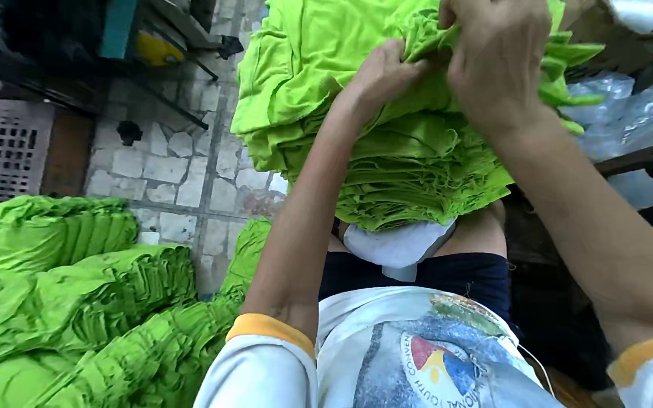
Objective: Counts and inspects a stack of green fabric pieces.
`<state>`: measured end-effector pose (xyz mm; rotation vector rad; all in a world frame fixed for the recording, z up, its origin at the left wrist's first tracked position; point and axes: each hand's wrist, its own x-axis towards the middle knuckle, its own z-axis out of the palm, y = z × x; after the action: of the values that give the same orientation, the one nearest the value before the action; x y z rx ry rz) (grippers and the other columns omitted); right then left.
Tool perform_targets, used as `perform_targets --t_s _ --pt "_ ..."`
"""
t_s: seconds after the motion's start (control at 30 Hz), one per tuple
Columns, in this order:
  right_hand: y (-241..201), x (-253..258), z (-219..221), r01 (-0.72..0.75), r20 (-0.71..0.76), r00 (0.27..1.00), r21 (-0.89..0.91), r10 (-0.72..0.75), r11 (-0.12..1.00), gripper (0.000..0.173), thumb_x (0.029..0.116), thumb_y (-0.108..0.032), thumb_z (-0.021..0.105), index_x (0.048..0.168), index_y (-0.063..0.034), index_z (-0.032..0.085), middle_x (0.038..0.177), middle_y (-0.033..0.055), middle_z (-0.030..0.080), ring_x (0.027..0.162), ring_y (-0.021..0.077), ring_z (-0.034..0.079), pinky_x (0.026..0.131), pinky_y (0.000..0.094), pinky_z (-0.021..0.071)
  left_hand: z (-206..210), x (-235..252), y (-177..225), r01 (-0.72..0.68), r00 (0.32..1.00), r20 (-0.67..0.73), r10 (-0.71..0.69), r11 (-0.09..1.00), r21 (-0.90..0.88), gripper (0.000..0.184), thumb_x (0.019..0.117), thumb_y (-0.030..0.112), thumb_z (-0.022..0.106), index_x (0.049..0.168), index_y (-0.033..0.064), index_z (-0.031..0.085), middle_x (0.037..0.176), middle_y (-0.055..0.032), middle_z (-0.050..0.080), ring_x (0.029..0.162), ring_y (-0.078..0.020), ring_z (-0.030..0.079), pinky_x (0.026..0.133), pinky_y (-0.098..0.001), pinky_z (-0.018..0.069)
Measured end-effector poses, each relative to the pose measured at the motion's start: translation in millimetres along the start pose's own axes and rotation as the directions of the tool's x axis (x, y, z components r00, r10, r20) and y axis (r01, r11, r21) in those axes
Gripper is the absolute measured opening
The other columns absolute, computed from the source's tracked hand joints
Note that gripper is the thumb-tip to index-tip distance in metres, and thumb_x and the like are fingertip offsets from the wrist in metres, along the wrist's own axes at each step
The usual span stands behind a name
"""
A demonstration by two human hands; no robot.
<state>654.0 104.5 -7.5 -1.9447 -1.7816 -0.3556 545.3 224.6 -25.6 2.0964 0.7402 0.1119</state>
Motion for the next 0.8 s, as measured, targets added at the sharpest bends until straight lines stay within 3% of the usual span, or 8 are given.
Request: perform_targets --t_s 0.1,0.17,0.27,0.33,0.5,0.57,0.67,0.8 --pt "-17 -56 -4 0.267 0.179 0.946 0.036 -0.269 0.963 0.023 0.0988 0.007 0.05 0.113 -0.0007 0.067 0.124 0.0249 0.065 0.121 0.0455 0.06 0.096 0.06 0.047 -7 7 4 0.126 0.992 0.03 -0.123 0.987 -0.098 0.046 0.1035 0.048 0.055 0.118 0.0049 0.064 0.104 -0.0076 0.069 0.095 -0.0136 0.067 0.088 -0.0394 0.0549" --pt "-5 -78 -1 0.231 0.368 0.896 0.088 -0.248 0.969 0.025 0.0914 0.012 0.057 0.106 -0.0034 0.068 0.128 0.0231 0.063 0.122 0.0459 0.059 0.088 0.0616 0.0506 -9 17 -7 0.115 0.992 0.072 -0.105 0.982 -0.152 0.054 0.0994 0.057 0.058 0.121 0.0081 0.065 0.106 -0.0065 0.071 0.097 -0.0137 0.07 0.088 -0.0404 0.0576" --pt "12 -69 -17 0.182 0.361 0.908 0.124 -0.215 0.976 0.017 0.0905 0.011 0.056 0.096 0.0002 0.068 0.113 0.0227 0.067 0.107 0.0473 0.064 0.073 0.0609 0.053 -4 45 -56 -0.209 0.971 0.058 0.232 0.942 -0.264 0.048 0.0996 0.054 0.061 0.116 0.01 0.071 0.099 -0.0022 0.076 0.089 -0.0088 0.074 0.076 -0.0321 0.0639" --pt "16 -48 -26 0.175 0.341 0.919 0.097 -0.198 0.98 0.015 0.0932 0.01 0.052 0.09 0.0046 0.066 0.101 0.0252 0.067 0.097 0.0499 0.065 0.065 0.062 0.0491 -6 21 -26 -0.111 0.989 0.073 0.129 0.97 -0.216 0.041 0.1032 0.048 0.057 0.117 0.0116 0.068 0.101 0.0004 0.072 0.092 -0.0048 0.07 0.084 -0.0306 0.0584" --pt "43 6 -8 0.019 0.273 0.96 0.153 -0.06 0.988 0.023 0.0979 -0.002 0.048 0.092 0.0066 0.068 0.1 0.0275 0.068 0.097 0.0484 0.065 0.078 0.0657 0.0459 -11 -20 3 -0.17 0.963 0.189 0.193 0.977 -0.132 0.066 0.0954 0.052 0.064 0.14 0.0043 0.053 0.122 -0.0048 0.067 0.11 -0.0057 0.064 0.1 -0.0303 0.0521" --pt "41 20 -1 -0.113 0.275 0.959 0.149 0.069 0.982 0.023 0.0971 -0.004 0.048 0.093 0.0054 0.068 0.101 0.0247 0.068 0.1 0.0429 0.065 0.082 0.0616 0.0453 -4 -16 0 -0.192 0.973 0.132 0.19 0.981 -0.002 0.073 0.0862 0.049 0.078 0.137 0.0029 0.054 0.124 -0.0086 0.068 0.116 -0.0125 0.065 0.105 -0.0366 0.0515" --pt "19 21 2 -0.239 0.17 0.961 0.101 0.22 0.966 0.025 0.0988 -0.007 0.047 0.098 0.0021 0.07 0.105 0.0213 0.07 0.104 0.0375 0.066 0.086 0.0559 0.047 4 -2 2 -0.042 0.999 -0.017 0.044 0.992 0.121 0.049 0.097 0.041 0.068 0.121 -0.0014 0.064 0.114 -0.0178 0.068 0.111 -0.0285 0.066 0.098 -0.0517 0.0497" --pt "-9 -26 -2 0.153 0.129 0.978 0.072 -0.161 0.986 0.025 0.098 0.007 0.047 0.111 0.0012 0.068 0.119 0.026 0.067 0.116 0.0462 0.062 0.091 0.0578 0.0516 -12 5 5 0.135 0.989 -0.053 -0.137 0.99 -0.049 0.045 0.1025 0.04 0.058 0.121 -0.0012 0.061 0.109 -0.0141 0.066 0.098 -0.0198 0.064 0.089 -0.0435 0.0519"
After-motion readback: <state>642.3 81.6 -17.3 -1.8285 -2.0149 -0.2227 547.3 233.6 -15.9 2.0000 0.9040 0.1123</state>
